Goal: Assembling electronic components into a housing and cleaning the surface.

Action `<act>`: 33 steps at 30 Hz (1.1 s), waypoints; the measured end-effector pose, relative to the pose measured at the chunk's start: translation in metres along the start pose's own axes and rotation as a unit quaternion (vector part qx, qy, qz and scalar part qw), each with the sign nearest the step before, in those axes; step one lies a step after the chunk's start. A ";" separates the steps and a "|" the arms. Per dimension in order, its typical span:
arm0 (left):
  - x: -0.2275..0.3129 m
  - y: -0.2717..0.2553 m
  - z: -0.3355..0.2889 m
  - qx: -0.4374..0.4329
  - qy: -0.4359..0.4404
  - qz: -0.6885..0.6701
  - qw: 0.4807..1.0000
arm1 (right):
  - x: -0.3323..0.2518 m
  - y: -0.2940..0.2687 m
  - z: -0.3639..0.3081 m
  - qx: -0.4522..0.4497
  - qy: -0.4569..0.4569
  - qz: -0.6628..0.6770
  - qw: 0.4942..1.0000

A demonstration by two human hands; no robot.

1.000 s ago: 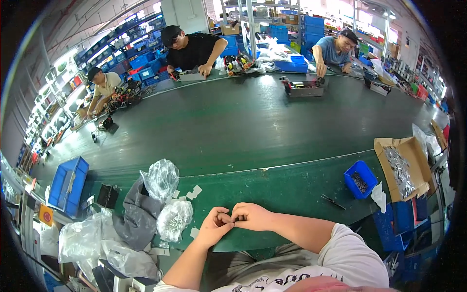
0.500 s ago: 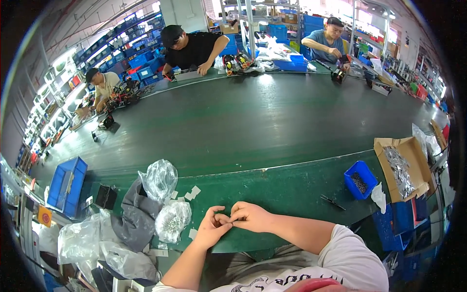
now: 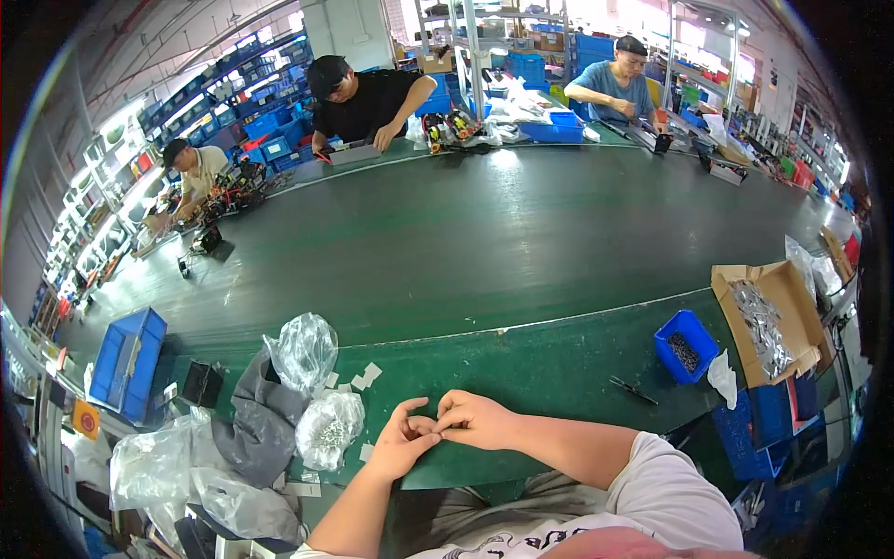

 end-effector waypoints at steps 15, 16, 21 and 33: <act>-0.004 -0.001 0.001 -0.006 -0.012 0.005 1.000 | -0.004 -0.002 -0.004 -0.005 -0.003 -0.024 1.000; -0.002 -0.001 0.001 -0.011 -0.018 0.003 1.000 | -0.006 -0.002 -0.003 -0.008 -0.010 -0.029 0.999; -0.005 -0.007 -0.004 -0.019 -0.015 0.005 1.000 | -0.008 0.003 -0.002 -0.017 -0.017 -0.013 1.000; -0.001 -0.008 0.005 -0.041 -0.003 -0.001 0.999 | -0.010 0.000 0.003 0.007 0.000 -0.014 1.000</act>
Point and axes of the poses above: each hand's wrist, its own z-axis towards the middle knuckle, its own y-axis out of the palm, x = y × z, the point moved 5 cm from there along z, towards the middle knuckle, and after that the axes turned 15 degrees about -y, right-handed, at the moved point
